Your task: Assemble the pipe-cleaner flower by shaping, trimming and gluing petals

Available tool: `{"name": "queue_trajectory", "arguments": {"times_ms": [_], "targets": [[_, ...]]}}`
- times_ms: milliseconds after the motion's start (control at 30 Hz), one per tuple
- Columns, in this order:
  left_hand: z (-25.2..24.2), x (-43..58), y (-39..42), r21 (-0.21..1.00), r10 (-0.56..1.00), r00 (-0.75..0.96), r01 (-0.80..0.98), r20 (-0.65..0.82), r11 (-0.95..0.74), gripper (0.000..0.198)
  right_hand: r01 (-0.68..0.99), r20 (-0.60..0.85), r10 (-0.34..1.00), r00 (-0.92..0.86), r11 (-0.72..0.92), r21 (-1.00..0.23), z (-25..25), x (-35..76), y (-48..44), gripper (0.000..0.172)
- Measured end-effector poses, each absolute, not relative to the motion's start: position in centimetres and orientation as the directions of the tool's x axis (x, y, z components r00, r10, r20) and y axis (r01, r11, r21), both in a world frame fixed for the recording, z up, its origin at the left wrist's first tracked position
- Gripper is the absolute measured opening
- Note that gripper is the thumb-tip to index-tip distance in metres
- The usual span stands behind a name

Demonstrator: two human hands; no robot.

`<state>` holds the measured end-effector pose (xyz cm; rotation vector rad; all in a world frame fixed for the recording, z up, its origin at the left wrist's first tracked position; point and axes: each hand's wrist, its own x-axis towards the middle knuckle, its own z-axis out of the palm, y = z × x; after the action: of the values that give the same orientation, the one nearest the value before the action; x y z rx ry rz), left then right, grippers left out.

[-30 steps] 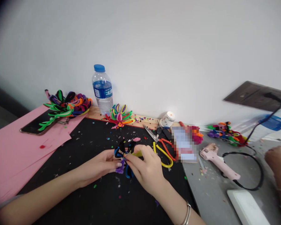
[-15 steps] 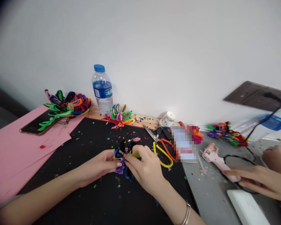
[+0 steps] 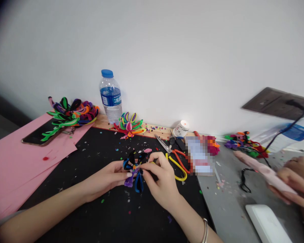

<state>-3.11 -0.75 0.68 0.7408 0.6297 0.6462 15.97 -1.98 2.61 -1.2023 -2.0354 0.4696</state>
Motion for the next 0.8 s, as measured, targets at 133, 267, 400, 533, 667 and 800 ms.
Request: {"name": "queue_trajectory", "arguments": {"times_ms": [133, 267, 400, 533, 667, 800], "targets": [[0.2, -3.2, -0.6, 0.773, 0.728, 0.627, -0.304, -0.278, 0.557, 0.027, 0.452, 0.266, 0.944, -0.195, 0.328, -0.83, 2.7, 16.7, -1.4, 0.02], [-0.1, -3.3, -0.5, 0.781, 0.74, 0.614, -0.305, -0.276, 0.545, 0.026, 0.233, 0.134, 0.986, -0.101, 0.154, -0.96, 2.2, 17.5, -0.9, 0.023], [-0.2, -3.5, -0.4, 0.784, 0.743, 0.601, -0.293, -0.293, 0.547, 0.024, -0.033, -0.019, 0.996, -0.087, -0.022, -0.999, 2.2, 17.8, -0.7, 0.022], [-0.2, -3.9, -0.1, 0.787, 0.766, 0.557, -0.295, -0.319, 0.542, 0.022, -0.104, -0.151, 0.977, -0.15, -0.167, -0.98, 2.4, 18.6, -0.3, 0.023], [-0.3, -4.5, 0.4, 0.799, 0.807, 0.482, -0.305, -0.34, 0.519, 0.021, 0.068, -0.222, 0.969, -0.107, -0.216, -0.974, 2.2, 19.7, 0.2, 0.025], [-0.2, -4.8, 0.9, 0.805, 0.842, 0.42, -0.334, -0.339, 0.491, 0.017, 0.193, -0.183, 0.983, -0.009, -0.178, -0.965, 1.8, 20.2, 0.5, 0.025]]}}
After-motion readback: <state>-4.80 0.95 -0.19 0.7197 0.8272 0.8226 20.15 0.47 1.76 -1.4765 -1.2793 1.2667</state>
